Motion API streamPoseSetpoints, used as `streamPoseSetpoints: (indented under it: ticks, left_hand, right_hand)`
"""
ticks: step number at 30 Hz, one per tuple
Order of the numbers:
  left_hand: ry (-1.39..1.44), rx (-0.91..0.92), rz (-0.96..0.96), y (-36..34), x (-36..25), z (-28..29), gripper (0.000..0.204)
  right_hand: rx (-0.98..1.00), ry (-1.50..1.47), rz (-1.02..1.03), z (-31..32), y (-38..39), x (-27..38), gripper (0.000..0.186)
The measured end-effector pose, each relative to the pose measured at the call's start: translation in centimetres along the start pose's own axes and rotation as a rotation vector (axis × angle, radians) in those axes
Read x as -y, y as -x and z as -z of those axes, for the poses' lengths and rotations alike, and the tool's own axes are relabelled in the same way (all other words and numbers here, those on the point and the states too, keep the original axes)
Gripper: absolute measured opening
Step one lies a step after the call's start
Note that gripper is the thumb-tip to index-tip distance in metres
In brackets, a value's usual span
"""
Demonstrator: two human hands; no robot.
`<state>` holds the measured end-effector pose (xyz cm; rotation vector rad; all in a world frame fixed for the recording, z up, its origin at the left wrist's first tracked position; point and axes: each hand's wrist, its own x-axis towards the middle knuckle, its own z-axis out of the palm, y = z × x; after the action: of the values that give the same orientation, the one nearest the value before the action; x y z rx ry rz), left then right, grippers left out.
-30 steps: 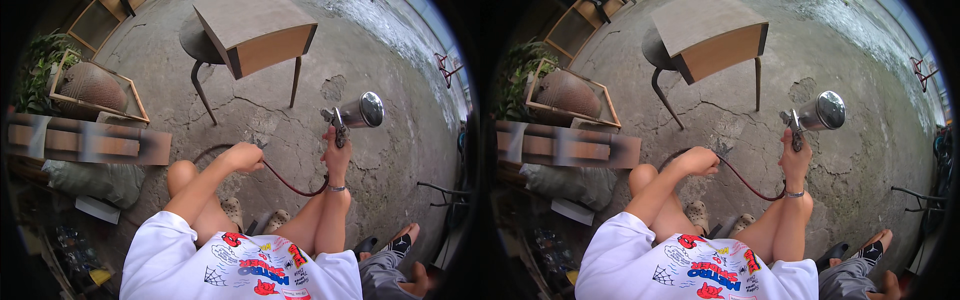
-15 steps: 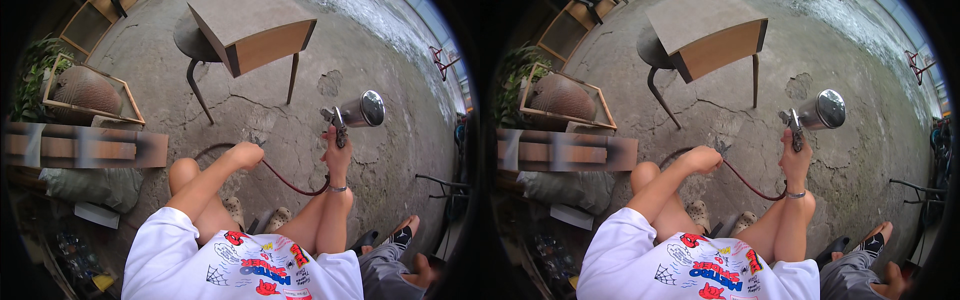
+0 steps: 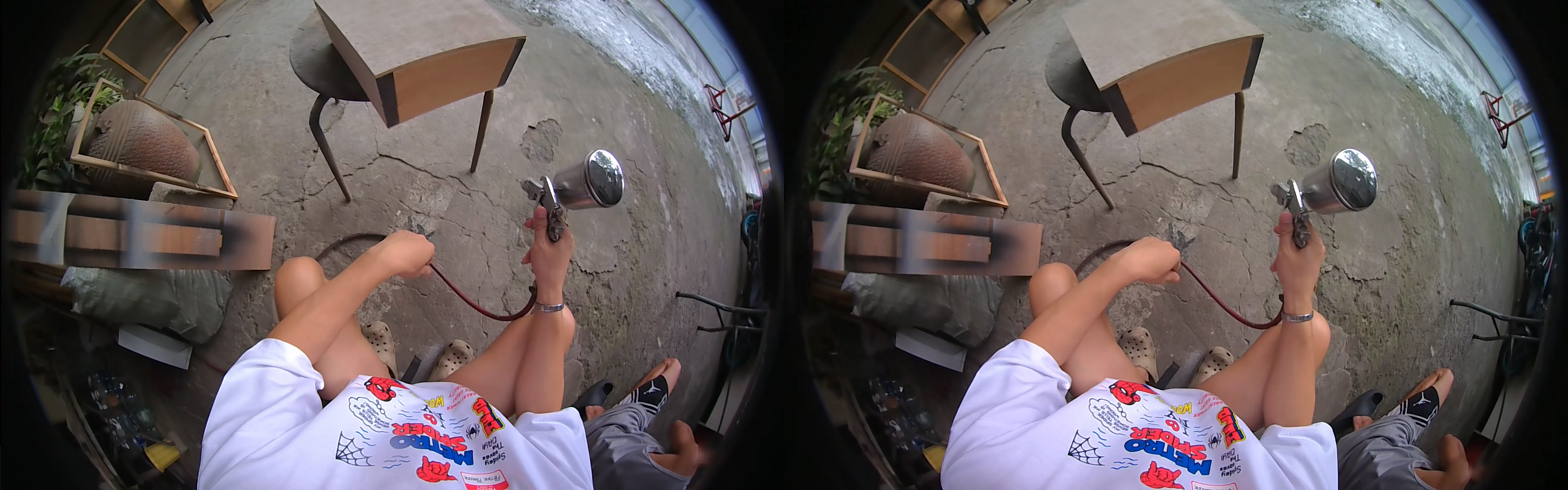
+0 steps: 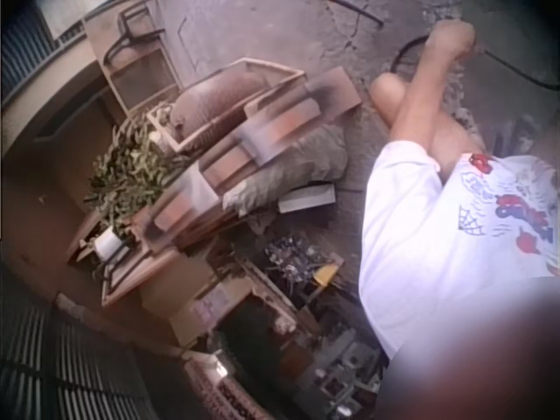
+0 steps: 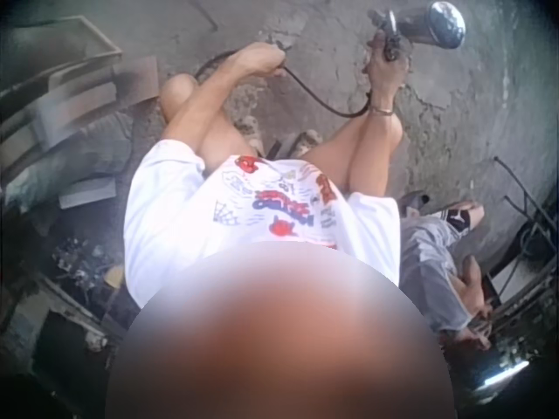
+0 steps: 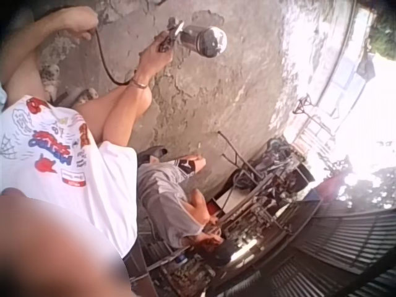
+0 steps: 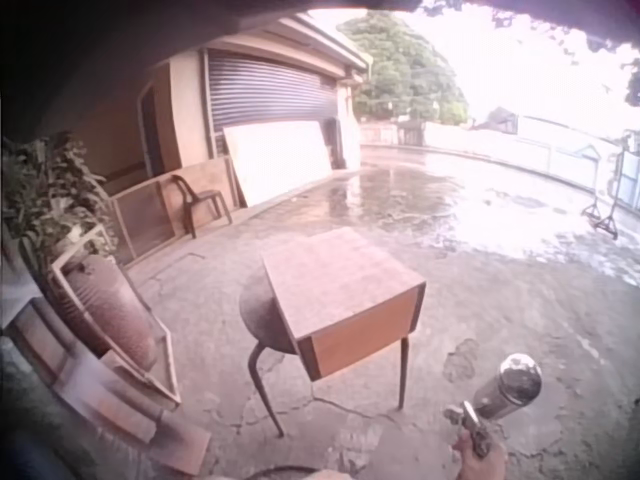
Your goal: The person uses a spray gun to apply a coat of paint to a small wooden table and a separate wooden plank. They rotate the table to cover all sides and then spray the plank before placing it aside.
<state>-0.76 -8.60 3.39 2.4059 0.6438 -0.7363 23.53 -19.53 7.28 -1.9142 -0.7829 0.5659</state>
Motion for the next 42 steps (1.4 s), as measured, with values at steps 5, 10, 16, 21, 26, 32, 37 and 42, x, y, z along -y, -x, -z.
streamPoseSetpoints:
  ticks: [5,10,16,21,26,32,37,42]
  left_hand:
    - [0.013,0.005,0.034,-0.1,0.6,-0.9,0.04]
    - [0.017,0.001,0.037,-0.7,1.3,-1.6,0.045]
    - [0.015,-0.006,0.022,-1.0,1.2,-1.7,0.046]
    - [-0.004,-0.008,0.018,-1.2,1.2,-1.8,0.046]
    - [-0.001,-0.007,0.023,-0.8,0.8,-1.3,0.045]
    - [0.002,0.01,0.043,-0.7,0.8,-1.4,0.046]
    - [-0.005,0.015,0.044,-0.8,0.7,-1.4,0.047]
    - [-0.012,0.0,0.033,-0.9,0.7,-1.5,0.047]
  right_hand:
    - [-0.006,-0.057,0.024,-0.1,0.2,0.3,0.053]
    - [-0.031,-0.061,0.011,-0.2,0.4,0.8,0.051]
    - [-0.02,-0.05,-0.009,0.1,0.2,0.3,0.051]
    - [-0.026,-0.062,-0.018,0.0,0.5,0.6,0.051]
    - [-0.024,-0.049,-0.008,0.0,0.4,0.5,0.051]
    - [0.0,-0.039,-0.004,0.0,0.2,0.2,0.051]
    - [0.002,-0.045,-0.015,0.1,0.2,0.3,0.052]
    - [-0.012,-0.054,-0.009,0.1,0.3,0.5,0.053]
